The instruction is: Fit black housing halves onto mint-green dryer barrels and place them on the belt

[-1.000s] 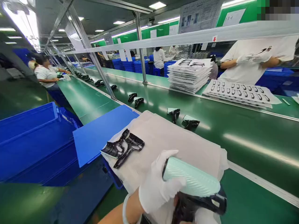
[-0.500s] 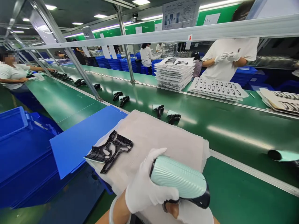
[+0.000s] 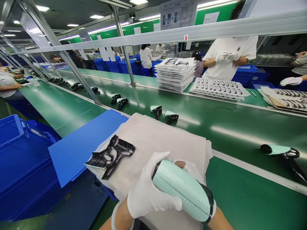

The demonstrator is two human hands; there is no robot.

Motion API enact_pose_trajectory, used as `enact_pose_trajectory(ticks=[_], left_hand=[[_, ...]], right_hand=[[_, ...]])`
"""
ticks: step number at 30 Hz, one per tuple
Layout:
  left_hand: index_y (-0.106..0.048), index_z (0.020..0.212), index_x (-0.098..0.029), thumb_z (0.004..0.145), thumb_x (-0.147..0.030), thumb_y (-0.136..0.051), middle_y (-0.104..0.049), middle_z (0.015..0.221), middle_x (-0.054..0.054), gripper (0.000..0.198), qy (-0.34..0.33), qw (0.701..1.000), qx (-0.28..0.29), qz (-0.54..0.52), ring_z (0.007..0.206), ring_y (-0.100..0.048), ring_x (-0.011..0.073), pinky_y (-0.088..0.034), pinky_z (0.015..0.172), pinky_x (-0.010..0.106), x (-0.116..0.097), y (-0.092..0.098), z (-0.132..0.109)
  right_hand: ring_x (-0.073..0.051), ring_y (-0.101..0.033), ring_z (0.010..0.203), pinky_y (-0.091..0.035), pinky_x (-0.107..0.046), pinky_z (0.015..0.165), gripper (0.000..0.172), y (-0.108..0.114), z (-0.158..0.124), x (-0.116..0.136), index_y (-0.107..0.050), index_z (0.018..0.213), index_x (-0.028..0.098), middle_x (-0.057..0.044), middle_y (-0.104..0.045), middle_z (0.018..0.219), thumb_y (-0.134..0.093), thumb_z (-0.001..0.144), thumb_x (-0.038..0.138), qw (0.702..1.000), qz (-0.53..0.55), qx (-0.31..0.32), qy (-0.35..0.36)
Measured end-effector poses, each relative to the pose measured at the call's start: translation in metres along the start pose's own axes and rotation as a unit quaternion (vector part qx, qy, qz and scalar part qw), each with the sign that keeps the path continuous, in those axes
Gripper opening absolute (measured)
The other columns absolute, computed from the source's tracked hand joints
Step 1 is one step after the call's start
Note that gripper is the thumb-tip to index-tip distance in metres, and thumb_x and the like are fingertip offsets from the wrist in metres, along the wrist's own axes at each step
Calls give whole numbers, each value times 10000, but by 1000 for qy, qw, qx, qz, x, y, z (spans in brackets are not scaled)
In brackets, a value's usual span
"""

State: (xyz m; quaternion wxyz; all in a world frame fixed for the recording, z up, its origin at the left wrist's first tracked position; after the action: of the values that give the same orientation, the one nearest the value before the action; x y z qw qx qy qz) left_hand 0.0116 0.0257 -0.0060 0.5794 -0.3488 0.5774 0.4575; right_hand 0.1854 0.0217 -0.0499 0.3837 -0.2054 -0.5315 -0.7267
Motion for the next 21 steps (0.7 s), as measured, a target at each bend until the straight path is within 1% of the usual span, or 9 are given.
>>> enact_pose_trajectory(ticks=[2,4,6,8,10,12,15,18,21], left_hand=[[-531,1349,-332,442,-636,-911,-577,1242,50,1029,-9,1000,5,4,1137,-587,344,-500,944,435,-1,0,0],[-531,1341,-340,451,-653,-899,-580,1218,42,1012,-18,1000,10,4,1111,-593,330,-502,926,424,-1,-1,0],[-525,1343,-348,465,-669,-884,-578,1214,38,1001,-22,1000,13,6,1106,-591,320,-495,929,420,-1,-1,-1],[-517,1349,-350,476,-678,-875,-573,1223,39,999,-23,1000,14,12,1111,-589,316,-486,944,424,-1,-1,-1],[-514,1353,-338,477,-686,-869,-572,1227,47,1007,-27,999,13,17,1113,-591,319,-480,961,436,-1,0,-2],[-507,1365,-318,475,-707,-855,-571,1242,66,1032,-22,999,12,22,1127,-591,337,-481,974,461,0,-1,-2],[-435,1431,-300,513,-749,-812,-536,1330,114,1089,0,999,-19,46,1210,-555,394,-460,1016,533,3,-3,-4],[-254,1528,-279,464,-707,-866,-396,1487,177,1300,-43,988,-85,122,1369,-396,472,-332,1131,613,0,-10,-10],[-114,1562,-263,388,-547,-956,-215,1588,205,1472,-81,973,-113,185,1460,-200,513,-202,1192,643,-7,-21,-17]], right_hand=[[-157,-552,609,-434,-278,538,198,9,9,5,-542,728,244,26,-577,657,-430,814,105,997,-62,-17,46],[-170,-575,639,-435,-296,559,249,19,16,14,-541,766,240,1,-604,696,-372,775,57,977,-151,-86,122],[-180,-623,695,-461,-307,600,292,28,18,23,-557,833,227,-25,-650,749,-346,786,31,948,-219,-144,181],[-187,-665,789,-497,-312,675,295,33,18,27,-564,901,219,-37,-692,820,-352,821,31,935,-248,-159,198],[-203,-677,913,-515,-334,783,274,35,18,29,-567,964,214,-46,-716,925,-381,848,50,930,-265,-155,201],[-219,-672,968,-516,-359,841,254,36,17,28,-573,980,205,-57,-718,984,-393,866,68,925,-272,-164,209],[-206,-680,926,-539,-337,777,269,34,18,19,-595,930,217,-50,-715,943,-366,878,85,939,-247,-151,185],[-196,-678,985,-562,-321,767,304,30,20,6,-628,931,256,-30,-710,960,-367,866,115,964,-196,-141,108],[-215,-654,1077,-569,-342,817,278,27,21,1,-642,983,264,-47,-703,1036,-407,870,169,972,-161,-159,63]])
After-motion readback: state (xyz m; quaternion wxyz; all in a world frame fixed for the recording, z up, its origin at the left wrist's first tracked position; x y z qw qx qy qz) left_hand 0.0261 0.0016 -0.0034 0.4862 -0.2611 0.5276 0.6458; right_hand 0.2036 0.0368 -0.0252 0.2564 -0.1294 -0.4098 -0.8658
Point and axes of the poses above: each hand's wrist, its own z-axis towards the middle knuckle, its own y-axis out of the back of the hand, x = y × z, the point moved 3 cm from there along z, towards the middle knuckle
